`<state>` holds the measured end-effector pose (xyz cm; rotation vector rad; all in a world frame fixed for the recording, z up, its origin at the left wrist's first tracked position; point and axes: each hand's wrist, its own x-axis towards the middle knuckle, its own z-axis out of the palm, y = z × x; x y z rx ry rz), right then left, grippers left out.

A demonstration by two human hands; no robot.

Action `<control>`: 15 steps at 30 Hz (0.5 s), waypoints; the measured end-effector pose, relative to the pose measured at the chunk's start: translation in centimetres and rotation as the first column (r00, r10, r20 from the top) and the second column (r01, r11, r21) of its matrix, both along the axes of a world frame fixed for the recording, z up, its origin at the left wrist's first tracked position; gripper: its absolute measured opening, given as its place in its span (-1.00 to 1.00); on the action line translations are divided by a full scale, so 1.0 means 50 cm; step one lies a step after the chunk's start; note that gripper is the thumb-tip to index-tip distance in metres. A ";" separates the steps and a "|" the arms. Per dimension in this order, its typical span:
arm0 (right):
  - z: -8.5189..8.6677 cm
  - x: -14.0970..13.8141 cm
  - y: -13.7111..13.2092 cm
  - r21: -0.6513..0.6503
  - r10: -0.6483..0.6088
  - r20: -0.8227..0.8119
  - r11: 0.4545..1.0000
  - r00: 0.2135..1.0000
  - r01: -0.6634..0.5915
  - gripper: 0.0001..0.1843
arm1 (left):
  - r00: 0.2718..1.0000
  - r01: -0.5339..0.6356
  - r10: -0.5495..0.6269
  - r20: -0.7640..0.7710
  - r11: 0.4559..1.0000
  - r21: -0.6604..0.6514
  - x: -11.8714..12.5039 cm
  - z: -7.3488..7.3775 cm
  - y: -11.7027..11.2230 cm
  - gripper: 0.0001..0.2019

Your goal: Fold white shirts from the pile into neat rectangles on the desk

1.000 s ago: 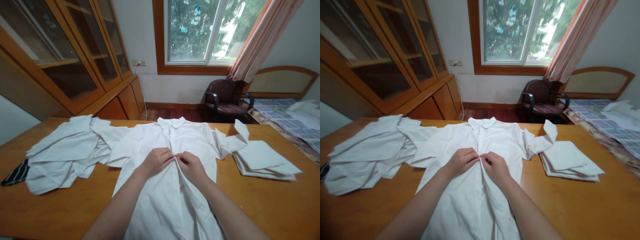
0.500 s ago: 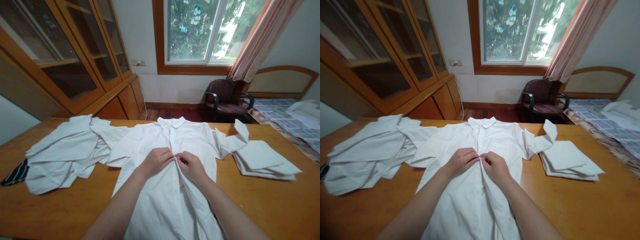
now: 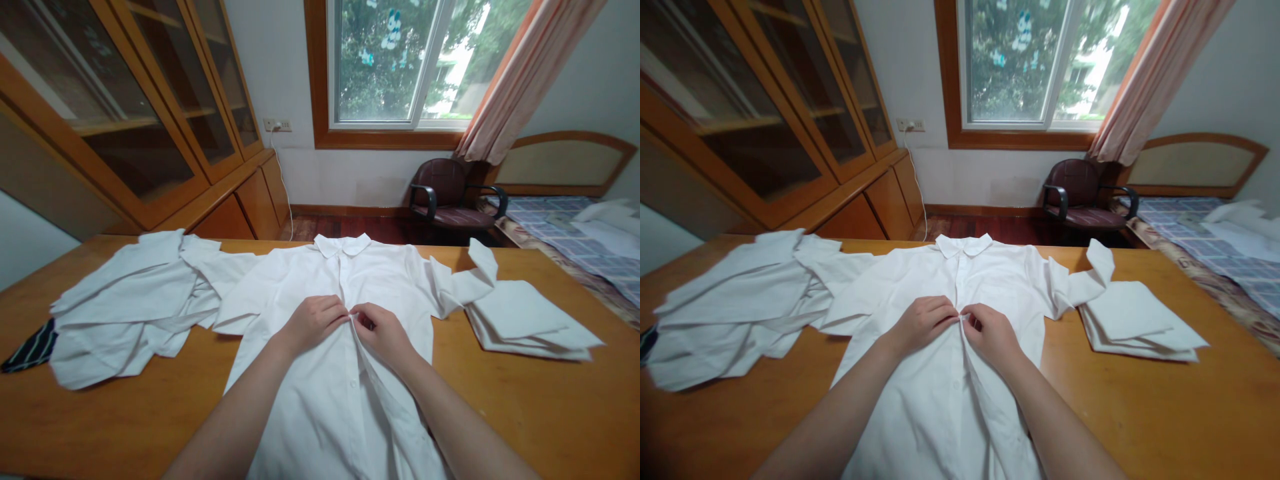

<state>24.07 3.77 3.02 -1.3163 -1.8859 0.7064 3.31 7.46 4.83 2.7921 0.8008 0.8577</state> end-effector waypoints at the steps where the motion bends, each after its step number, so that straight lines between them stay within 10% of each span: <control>1: -0.001 0.000 0.000 0.001 0.000 0.001 1.000 1.000 0.000 -0.85 | 1.000 -0.001 0.001 -0.003 1.000 -0.001 0.000 -0.001 0.000 -0.78; 15: 0.000 -0.001 -0.002 -0.003 0.018 0.011 1.000 1.000 -0.018 -0.95 | 1.000 0.009 -0.009 0.001 1.000 -0.004 -0.001 -0.003 0.002 -0.81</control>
